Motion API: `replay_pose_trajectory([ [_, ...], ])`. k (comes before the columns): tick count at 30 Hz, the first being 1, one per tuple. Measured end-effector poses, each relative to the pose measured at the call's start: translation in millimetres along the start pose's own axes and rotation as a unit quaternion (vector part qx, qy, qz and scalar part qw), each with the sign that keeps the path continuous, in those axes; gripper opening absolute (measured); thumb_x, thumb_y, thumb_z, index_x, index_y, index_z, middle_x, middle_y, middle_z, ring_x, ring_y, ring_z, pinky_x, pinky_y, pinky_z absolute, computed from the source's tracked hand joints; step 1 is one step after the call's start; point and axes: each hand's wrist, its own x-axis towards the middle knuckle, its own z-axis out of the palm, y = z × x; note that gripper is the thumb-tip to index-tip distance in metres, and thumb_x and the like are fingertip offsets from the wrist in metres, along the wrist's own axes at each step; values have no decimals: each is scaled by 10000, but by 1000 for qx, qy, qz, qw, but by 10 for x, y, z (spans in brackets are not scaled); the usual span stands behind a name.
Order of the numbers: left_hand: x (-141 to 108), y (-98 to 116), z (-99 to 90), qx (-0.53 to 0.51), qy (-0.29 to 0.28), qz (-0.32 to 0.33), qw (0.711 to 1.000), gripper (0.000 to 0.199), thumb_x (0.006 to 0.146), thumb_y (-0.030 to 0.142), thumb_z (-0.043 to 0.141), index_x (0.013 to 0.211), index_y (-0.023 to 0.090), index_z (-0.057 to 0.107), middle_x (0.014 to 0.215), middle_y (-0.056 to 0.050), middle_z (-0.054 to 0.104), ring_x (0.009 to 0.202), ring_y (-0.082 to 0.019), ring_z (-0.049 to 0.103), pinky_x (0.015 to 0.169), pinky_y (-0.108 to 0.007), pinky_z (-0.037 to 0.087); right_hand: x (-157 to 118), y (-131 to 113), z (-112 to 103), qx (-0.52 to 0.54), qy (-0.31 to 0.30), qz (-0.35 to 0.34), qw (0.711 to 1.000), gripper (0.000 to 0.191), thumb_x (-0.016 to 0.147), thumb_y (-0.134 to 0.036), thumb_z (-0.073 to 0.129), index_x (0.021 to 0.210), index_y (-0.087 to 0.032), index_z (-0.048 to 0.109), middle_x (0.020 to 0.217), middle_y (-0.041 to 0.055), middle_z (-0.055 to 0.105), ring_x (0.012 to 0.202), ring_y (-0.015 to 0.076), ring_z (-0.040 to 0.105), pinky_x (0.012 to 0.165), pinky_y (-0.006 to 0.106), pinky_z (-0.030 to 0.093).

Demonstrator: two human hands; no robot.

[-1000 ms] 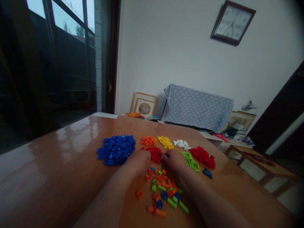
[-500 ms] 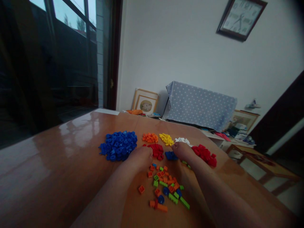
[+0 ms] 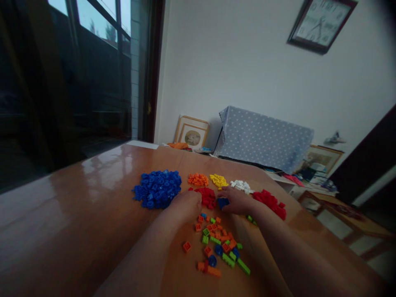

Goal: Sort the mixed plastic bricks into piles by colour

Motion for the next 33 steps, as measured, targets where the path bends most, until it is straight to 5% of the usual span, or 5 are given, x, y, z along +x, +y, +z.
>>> replay_pose_trajectory([
  [7, -9, -6, 14, -5, 16, 8, 1000, 139, 793, 173, 507, 758, 189, 641, 809, -79, 689, 724, -200, 602, 599, -276, 351, 34, -34, -37, -1, 11, -30, 999, 467, 698, -329, 724, 1160, -260, 702, 1412, 93, 525, 1291, 331, 485, 1077, 394, 365],
  [25, -22, 22, -12, -4, -7, 8, 1000, 172, 814, 217, 514, 799, 181, 682, 818, -90, 701, 718, -201, 612, 611, -274, 382, -54, 97, -11, 17, 29, -17, 999, 584, 663, -300, 709, 1235, -193, 660, 1326, 127, 596, 1207, 315, 552, 1049, 389, 396],
  [28, -13, 13, -5, -7, -13, 5, 1000, 178, 819, 220, 516, 813, 186, 690, 838, -89, 708, 740, -201, 622, 638, -273, 404, -102, 94, 8, 26, 42, -6, 999, 674, 687, -359, 707, 1326, -174, 598, 1385, 142, 558, 1261, 325, 513, 1078, 403, 368],
  [33, 3, -14, 22, -11, -10, 9, 1000, 181, 819, 231, 519, 841, 199, 696, 865, -84, 713, 785, -204, 629, 642, -271, 397, -248, 130, 26, 67, 131, 68, 987, 558, 781, -311, 603, 1322, -181, 576, 1370, 123, 578, 1237, 274, 538, 1023, 347, 397],
])
